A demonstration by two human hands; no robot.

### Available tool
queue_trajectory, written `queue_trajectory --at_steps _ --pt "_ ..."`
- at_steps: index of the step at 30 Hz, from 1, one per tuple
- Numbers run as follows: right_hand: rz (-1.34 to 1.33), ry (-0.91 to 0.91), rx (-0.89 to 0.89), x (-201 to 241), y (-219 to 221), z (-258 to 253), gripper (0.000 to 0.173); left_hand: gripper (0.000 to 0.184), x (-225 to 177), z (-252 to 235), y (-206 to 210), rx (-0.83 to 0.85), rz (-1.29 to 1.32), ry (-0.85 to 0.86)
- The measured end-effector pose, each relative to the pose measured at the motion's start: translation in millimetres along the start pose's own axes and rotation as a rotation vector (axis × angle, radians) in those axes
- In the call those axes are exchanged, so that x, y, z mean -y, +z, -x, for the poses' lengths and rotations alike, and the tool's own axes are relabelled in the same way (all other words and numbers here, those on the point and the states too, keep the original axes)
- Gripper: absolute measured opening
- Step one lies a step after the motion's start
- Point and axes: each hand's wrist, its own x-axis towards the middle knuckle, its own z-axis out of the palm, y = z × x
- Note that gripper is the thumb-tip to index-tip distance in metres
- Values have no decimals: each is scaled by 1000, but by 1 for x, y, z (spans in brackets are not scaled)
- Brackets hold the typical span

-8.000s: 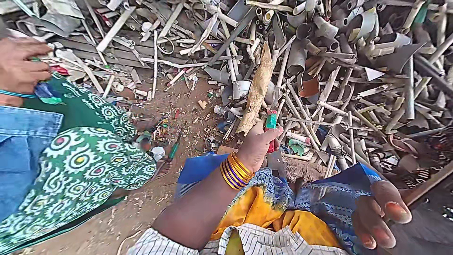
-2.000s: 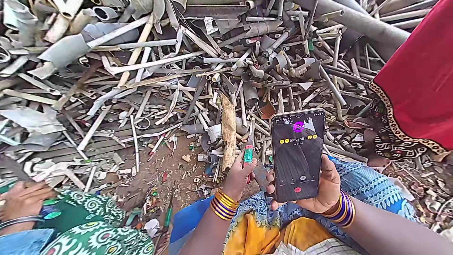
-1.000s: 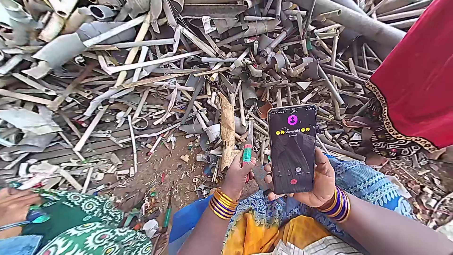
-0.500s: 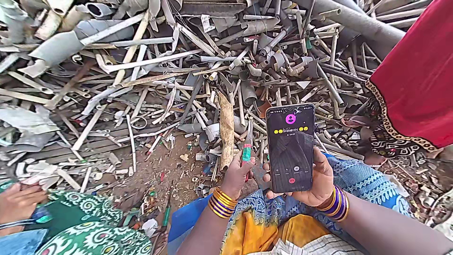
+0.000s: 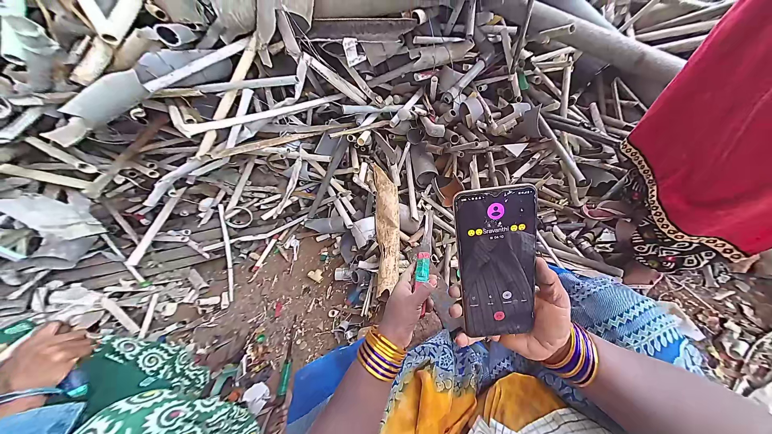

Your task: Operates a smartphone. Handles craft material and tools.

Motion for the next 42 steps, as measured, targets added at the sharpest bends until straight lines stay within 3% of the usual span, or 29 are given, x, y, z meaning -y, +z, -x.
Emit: queue_trajectory --at_steps 26,34,42 --pt "3 -30 2 0 3 2 62 59 5 -1 3 -3 -17 -7" --pt "-33 -142 -37 9 8 0 62 57 1 -3 1 -20 -67 -24" --pt "-10 -173 -119 13 14 -1 67 62 2 2 10 198 -244 -169"
